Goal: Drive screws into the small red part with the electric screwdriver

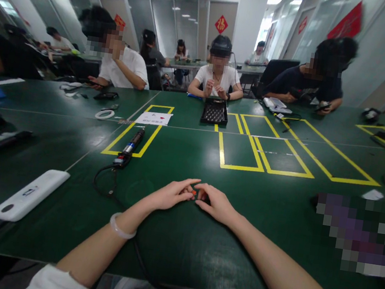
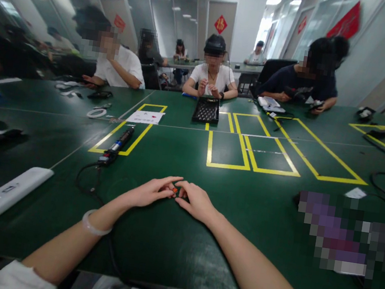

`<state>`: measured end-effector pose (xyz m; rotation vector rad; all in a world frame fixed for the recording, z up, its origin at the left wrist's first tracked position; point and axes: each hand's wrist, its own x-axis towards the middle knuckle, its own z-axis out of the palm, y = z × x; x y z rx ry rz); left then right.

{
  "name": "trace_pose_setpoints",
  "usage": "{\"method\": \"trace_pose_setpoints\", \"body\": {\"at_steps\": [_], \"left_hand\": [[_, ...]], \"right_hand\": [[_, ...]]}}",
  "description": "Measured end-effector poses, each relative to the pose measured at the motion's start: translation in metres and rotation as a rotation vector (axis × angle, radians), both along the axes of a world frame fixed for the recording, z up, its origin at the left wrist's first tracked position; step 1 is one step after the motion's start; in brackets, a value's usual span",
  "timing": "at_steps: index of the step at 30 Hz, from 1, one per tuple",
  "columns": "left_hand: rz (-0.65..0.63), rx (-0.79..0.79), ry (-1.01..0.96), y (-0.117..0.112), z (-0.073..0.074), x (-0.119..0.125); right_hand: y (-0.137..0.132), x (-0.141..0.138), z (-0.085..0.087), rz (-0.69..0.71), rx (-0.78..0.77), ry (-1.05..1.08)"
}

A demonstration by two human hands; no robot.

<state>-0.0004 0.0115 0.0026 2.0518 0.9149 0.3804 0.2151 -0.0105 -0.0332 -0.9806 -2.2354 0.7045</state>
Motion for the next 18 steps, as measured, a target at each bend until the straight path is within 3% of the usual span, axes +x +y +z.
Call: {"method": "trace_pose_setpoints", "body": {"at_steps": [5, 9, 13, 18], "left_hand": [[-0.074, -0.093, -0.069, -0.008, -0.002, 0.006], [-0.031, -0.085, -0.093, -0.007, 0.002, 0.005], [0.021, 0.016, -0.098, -0.011, 0.008, 0.009], [0.069, 0.238, 0.000, -0.015, 0.006, 0.015]], "right_hand": [[-0.003, -0.004, 0.001, 0.076, 0.013, 0.020], [0.001, -0.003, -0.003, 0.054, -0.212, 0.176], [0.007, 0.000, -0.008, 0.023, -0.458, 0.393], [0.007, 0.001, -0.003, 0.014, -0.451, 0.372]]}}
